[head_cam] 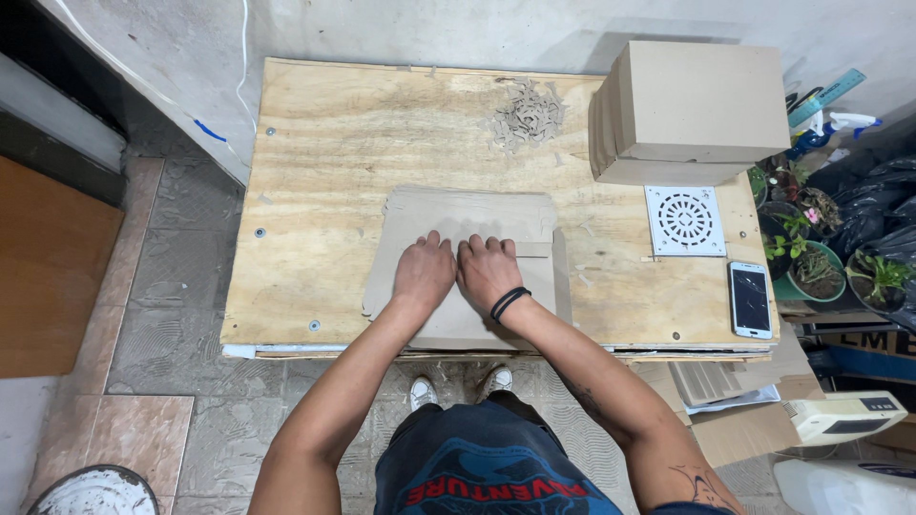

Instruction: The person assembles flat cardboard box pieces on a wooden workbench. They fold the flaps and interlock the tabs to form rectangular boxes, stacking completed units on the right side of the table.

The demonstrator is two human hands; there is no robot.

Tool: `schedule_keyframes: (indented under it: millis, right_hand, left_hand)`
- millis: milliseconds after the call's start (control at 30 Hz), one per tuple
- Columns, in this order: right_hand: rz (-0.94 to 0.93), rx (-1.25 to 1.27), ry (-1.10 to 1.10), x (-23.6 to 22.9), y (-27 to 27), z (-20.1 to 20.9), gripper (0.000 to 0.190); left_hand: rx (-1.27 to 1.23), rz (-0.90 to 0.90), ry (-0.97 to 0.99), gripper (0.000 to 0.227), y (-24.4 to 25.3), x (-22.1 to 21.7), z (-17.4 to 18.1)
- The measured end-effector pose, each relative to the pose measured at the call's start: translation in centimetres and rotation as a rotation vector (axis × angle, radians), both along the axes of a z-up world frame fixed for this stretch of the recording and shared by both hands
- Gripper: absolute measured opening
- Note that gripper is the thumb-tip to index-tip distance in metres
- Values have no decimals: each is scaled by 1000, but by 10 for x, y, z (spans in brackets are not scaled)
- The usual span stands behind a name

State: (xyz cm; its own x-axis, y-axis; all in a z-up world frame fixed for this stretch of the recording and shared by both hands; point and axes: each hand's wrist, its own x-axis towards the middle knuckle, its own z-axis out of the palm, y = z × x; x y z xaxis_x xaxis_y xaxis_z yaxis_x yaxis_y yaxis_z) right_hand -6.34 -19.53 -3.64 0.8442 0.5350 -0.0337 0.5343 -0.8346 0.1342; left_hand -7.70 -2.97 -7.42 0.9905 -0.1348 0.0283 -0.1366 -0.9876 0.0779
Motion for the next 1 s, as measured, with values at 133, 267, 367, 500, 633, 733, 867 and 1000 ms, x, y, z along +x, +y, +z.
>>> schedule_keyframes:
  millis: [133, 267, 367, 500, 633, 733, 867, 1000]
  right_hand:
    - [28, 4, -21, 15, -11, -11, 48]
    - [62, 129, -74, 30, -30, -24, 36]
    - [73, 165, -117, 39, -54, -28, 30]
    - [93, 146, -203, 39, -96, -24, 26]
    - [109, 141, -278, 39, -134, -32, 24]
    - [112, 110, -321, 41, -153, -41, 23]
    - [125, 68, -394, 40, -161, -52, 24]
    - [193, 45, -528, 38, -157, -65, 27]
  left_hand:
    - [36, -2, 41, 37, 1, -2, 45]
    - [42, 1, 16, 33, -3, -1, 40]
    - [120, 7, 2, 33, -6, 2, 33]
    - [138, 15, 56, 34, -9, 2, 29]
    - [109, 24, 55, 34, -9, 3, 24]
    - [125, 25, 42, 33, -9, 3, 17]
    - [147, 27, 42, 32, -10, 1, 15]
    - [204, 22, 82, 42, -13, -3, 15]
